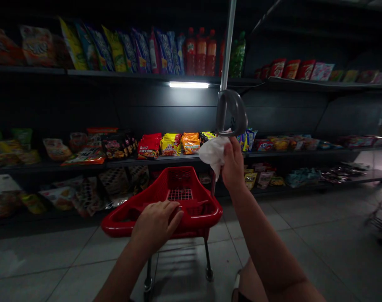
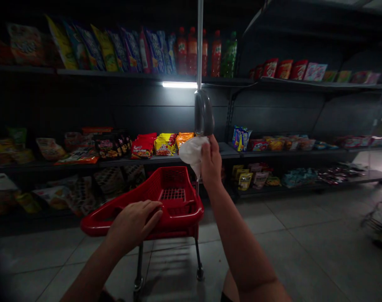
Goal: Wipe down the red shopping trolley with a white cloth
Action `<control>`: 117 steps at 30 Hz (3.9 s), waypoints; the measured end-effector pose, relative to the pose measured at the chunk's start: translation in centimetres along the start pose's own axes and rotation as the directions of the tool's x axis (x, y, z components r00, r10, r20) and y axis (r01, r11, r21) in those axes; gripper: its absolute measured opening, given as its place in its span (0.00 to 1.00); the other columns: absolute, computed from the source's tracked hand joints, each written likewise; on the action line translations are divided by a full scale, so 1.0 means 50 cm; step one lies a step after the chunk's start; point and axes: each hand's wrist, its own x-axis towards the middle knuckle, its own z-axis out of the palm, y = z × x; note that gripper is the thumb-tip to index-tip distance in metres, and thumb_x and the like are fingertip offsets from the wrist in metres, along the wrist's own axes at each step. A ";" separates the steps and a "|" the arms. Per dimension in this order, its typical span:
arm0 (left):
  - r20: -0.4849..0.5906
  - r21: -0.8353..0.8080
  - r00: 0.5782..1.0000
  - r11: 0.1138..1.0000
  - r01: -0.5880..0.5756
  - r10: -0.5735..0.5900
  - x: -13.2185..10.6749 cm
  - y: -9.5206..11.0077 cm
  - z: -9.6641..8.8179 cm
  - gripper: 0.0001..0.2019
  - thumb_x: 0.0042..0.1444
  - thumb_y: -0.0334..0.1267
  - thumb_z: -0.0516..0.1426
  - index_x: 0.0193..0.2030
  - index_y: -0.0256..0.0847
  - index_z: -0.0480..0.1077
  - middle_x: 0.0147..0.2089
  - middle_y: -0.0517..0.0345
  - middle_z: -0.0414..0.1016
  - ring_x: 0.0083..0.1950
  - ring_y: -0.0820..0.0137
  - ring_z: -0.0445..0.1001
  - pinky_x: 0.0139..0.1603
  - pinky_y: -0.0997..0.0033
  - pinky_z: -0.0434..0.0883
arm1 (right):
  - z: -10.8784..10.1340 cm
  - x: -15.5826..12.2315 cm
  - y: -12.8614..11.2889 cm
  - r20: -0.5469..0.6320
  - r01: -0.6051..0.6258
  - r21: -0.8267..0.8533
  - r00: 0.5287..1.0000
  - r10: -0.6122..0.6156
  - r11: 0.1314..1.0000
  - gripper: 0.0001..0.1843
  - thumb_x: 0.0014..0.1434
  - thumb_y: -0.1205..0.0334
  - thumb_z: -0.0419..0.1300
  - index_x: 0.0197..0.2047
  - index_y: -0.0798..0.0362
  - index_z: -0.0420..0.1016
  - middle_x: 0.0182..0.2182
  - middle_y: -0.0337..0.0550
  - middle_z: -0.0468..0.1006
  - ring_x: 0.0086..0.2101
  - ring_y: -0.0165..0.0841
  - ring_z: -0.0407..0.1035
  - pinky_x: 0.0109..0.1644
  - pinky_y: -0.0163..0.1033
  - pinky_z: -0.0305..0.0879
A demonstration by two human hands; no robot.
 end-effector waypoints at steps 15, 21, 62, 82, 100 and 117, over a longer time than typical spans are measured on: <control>-0.004 -0.012 0.999 0.999 -0.042 0.042 -0.009 -0.016 -0.009 0.18 0.68 0.49 0.46 0.53 0.47 0.72 0.50 0.53 0.79 0.49 0.61 0.76 0.53 0.57 0.67 | -0.016 -0.029 0.015 0.357 -0.410 0.097 0.865 0.353 0.907 0.16 0.49 0.58 0.62 0.43 0.52 0.74 0.28 0.34 0.74 0.26 0.26 0.65 0.31 0.31 0.63; -0.003 -0.042 0.999 0.998 -0.053 0.053 -0.015 -0.031 -0.021 0.17 0.67 0.48 0.48 0.52 0.47 0.73 0.50 0.55 0.80 0.50 0.62 0.77 0.54 0.58 0.67 | 0.015 -0.023 -0.004 0.273 -0.357 0.188 0.914 0.301 0.915 0.22 0.55 0.54 0.61 0.52 0.49 0.74 0.31 0.35 0.74 0.25 0.25 0.64 0.28 0.30 0.62; 0.018 -0.096 0.983 0.979 -0.180 0.183 0.001 -0.224 0.000 0.23 0.69 0.47 0.42 0.60 0.49 0.72 0.64 0.59 0.72 0.67 0.65 0.66 0.72 0.54 0.56 | -0.106 -0.454 0.025 0.542 0.307 0.004 0.799 -0.260 0.952 0.17 0.62 0.56 0.63 0.55 0.41 0.74 0.54 0.41 0.77 0.59 0.40 0.65 0.66 0.51 0.58; 0.081 0.176 0.987 0.977 0.122 -0.138 0.070 -0.045 0.043 0.21 0.69 0.54 0.43 0.51 0.44 0.71 0.42 0.54 0.83 0.40 0.63 0.81 0.31 0.71 0.62 | -0.011 -0.363 0.221 0.551 0.185 -0.371 0.833 0.055 0.910 0.17 0.67 0.66 0.54 0.57 0.47 0.72 0.53 0.44 0.77 0.57 0.38 0.65 0.69 0.51 0.50; 0.217 0.182 0.971 0.981 0.062 -0.102 0.078 -0.180 0.019 0.29 0.66 0.59 0.41 0.40 0.49 0.79 0.39 0.56 0.83 0.41 0.64 0.79 0.32 0.71 0.59 | 0.036 -0.332 0.270 0.779 0.460 -0.427 0.624 0.059 0.778 0.14 0.66 0.65 0.57 0.55 0.49 0.73 0.49 0.45 0.78 0.48 0.37 0.67 0.55 0.42 0.58; 0.224 0.088 0.973 0.996 0.034 -0.053 0.103 -0.223 0.019 0.28 0.65 0.58 0.42 0.40 0.50 0.80 0.40 0.57 0.84 0.40 0.65 0.79 0.34 0.71 0.63 | 0.099 -0.309 0.290 0.840 0.533 -0.286 0.539 -0.059 0.796 0.16 0.66 0.59 0.60 0.56 0.47 0.72 0.47 0.43 0.78 0.45 0.34 0.69 0.51 0.38 0.61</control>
